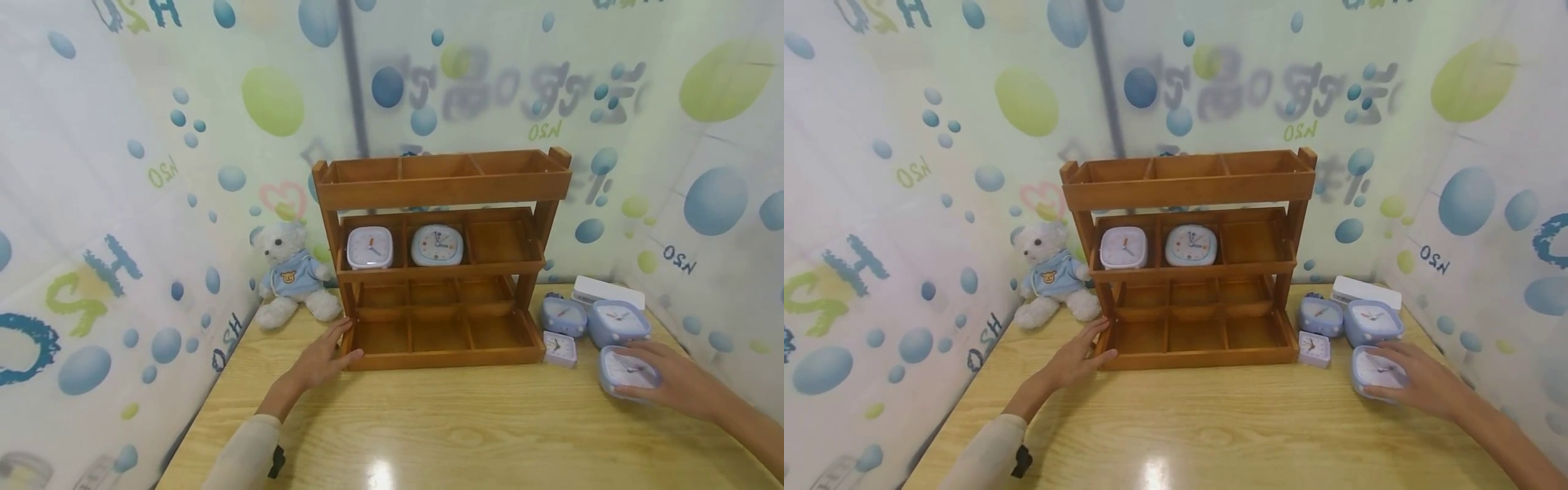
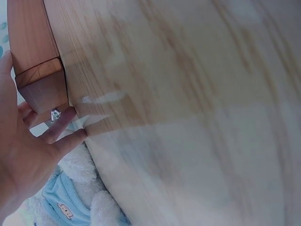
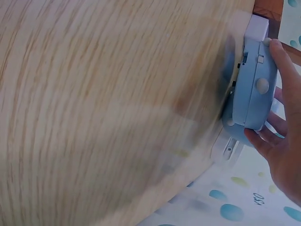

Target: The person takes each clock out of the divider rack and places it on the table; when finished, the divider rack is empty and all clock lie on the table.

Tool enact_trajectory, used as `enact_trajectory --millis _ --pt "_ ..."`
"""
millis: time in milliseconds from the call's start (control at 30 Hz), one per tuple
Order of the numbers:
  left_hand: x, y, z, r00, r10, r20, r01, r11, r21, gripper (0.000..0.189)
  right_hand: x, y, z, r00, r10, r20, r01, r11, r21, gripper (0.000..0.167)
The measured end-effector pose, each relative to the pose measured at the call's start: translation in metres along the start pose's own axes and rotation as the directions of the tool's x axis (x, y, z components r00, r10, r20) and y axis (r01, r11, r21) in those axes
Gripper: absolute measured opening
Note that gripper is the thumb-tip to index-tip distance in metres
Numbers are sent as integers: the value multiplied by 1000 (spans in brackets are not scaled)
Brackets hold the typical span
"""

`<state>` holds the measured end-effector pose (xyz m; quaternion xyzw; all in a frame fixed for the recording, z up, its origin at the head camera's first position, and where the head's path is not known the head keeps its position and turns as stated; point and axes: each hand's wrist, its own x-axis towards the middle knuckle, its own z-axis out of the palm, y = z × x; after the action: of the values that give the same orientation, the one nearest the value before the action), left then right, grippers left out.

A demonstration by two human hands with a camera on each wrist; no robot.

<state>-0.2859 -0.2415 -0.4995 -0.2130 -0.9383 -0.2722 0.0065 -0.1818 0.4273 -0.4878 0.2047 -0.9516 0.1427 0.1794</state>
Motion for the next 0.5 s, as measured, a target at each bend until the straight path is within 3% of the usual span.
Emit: enact_trajectory --millis 367,500 --pt "0 -1 1 1000 -20 12 20 1000 4 84 -6 12 8 999 41 -1 -41 999 15 71" --pt "0 -1 0 1000 -16 13 16 1000 2 84 -6 13 7 999 17 -32 -17 1000 21 70"
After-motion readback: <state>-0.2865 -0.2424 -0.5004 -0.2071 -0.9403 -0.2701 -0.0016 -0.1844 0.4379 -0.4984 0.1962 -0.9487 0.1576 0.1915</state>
